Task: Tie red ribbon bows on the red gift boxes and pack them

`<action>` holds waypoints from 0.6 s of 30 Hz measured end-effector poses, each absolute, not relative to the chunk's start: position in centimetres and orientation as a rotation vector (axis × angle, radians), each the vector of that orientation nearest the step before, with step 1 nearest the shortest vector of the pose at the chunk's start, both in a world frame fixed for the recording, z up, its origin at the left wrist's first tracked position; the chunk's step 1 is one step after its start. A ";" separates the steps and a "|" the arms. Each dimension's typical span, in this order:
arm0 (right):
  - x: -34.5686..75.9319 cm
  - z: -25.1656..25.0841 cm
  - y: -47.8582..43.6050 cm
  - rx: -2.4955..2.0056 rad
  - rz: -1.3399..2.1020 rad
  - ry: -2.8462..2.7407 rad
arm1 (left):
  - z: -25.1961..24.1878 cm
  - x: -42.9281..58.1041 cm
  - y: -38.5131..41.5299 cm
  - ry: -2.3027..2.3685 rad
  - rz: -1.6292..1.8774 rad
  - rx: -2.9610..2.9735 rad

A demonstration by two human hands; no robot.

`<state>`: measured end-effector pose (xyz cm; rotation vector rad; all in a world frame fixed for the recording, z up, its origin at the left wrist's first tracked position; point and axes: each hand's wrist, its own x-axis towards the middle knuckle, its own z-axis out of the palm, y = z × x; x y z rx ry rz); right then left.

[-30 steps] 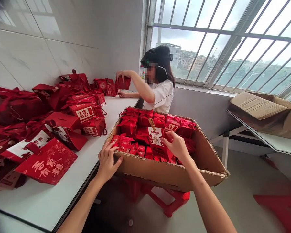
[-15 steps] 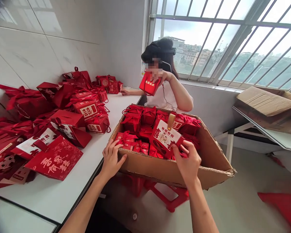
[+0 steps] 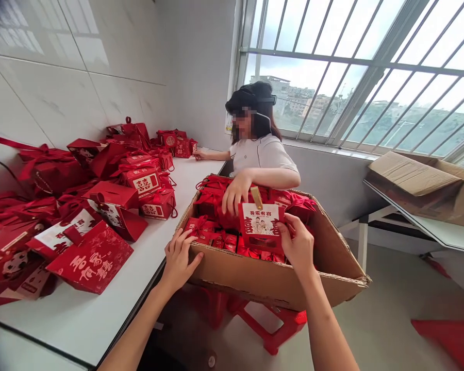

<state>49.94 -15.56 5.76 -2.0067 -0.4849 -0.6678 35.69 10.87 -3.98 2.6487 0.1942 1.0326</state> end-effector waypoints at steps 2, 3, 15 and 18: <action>50.7 6.1 -17.7 -2.022 -0.683 -0.364 | -4.1 35.8 11.0 0.189 1.057 2.657; 51.0 6.3 -18.9 -2.013 -0.703 -0.279 | -4.1 35.8 11.0 0.188 1.068 2.659; 49.4 5.0 -26.3 -2.491 -0.725 0.195 | -4.4 36.3 11.3 0.164 1.120 2.628; 49.3 3.9 -26.4 -2.636 -0.624 0.219 | -4.4 36.4 11.3 0.180 1.114 2.643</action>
